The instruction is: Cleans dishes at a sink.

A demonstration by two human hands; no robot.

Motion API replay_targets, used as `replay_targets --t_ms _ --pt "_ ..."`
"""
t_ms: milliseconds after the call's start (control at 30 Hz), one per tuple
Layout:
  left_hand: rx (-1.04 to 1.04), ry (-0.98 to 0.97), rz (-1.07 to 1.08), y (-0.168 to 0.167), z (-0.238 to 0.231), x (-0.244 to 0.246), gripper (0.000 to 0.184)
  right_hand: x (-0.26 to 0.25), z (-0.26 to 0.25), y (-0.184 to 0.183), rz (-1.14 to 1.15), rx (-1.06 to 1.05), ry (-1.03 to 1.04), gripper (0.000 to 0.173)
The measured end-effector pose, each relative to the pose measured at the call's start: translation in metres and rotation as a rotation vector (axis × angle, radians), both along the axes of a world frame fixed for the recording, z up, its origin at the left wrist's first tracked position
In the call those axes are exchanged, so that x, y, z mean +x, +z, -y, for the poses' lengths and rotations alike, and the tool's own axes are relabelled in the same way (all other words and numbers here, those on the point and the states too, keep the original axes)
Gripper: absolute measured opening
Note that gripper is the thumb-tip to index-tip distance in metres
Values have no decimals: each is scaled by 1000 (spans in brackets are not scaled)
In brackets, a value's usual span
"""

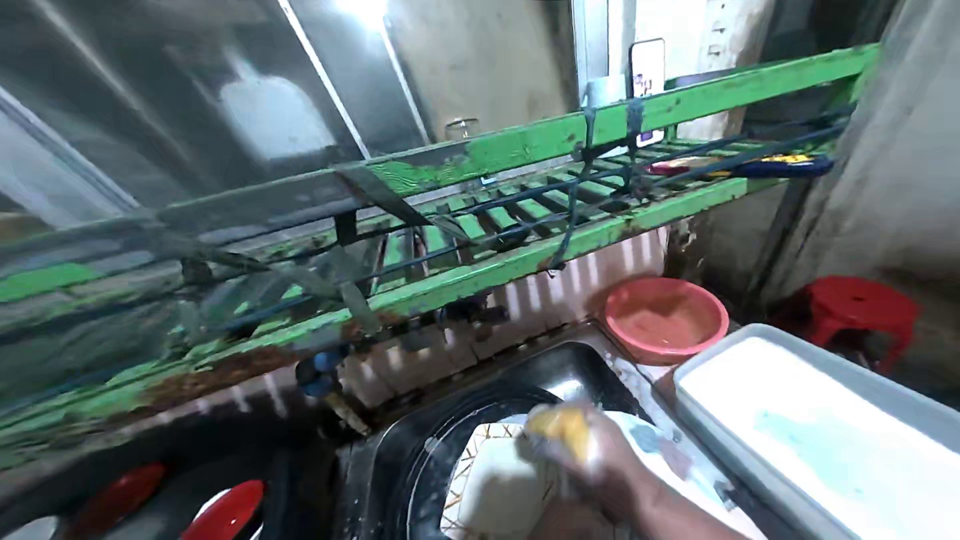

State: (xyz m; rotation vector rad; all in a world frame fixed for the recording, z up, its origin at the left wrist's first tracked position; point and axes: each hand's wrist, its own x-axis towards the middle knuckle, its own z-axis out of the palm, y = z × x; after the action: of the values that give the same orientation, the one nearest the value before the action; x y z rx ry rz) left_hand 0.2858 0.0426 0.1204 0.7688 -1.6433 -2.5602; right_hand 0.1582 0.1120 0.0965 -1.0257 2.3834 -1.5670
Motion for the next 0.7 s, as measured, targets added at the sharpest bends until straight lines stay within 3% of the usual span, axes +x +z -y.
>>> replay_targets --t_ms 67,167,267,333,433,467,533,600,700 --pt "-9 42 16 1 6 -3 34 7 3 0 -1 -77 31 47" --pt "-57 173 -34 -6 -1 3 36 -42 -10 -11 191 140 -275 48" --pt "14 298 -123 -18 -5 -10 30 -53 -13 -22 264 150 -437 56" --pt "87 304 -282 -33 3 -24 33 -17 3 -24 206 54 -318 58" --pt "110 360 -455 -38 36 -31 46 36 16 -49 -196 -215 -52 51" --pt "120 347 -528 -37 49 -26 47 38 9 -52 -246 -157 -3 49" --pt "121 340 -588 -35 64 -13 46 18 -14 -48 -142 160 24 55" --pt "142 372 -534 -37 58 -5 42 -21 -25 -50 -64 356 -105 58" --pt "212 340 -409 -49 34 -4 45 -54 -16 -51 -197 322 -258 53"
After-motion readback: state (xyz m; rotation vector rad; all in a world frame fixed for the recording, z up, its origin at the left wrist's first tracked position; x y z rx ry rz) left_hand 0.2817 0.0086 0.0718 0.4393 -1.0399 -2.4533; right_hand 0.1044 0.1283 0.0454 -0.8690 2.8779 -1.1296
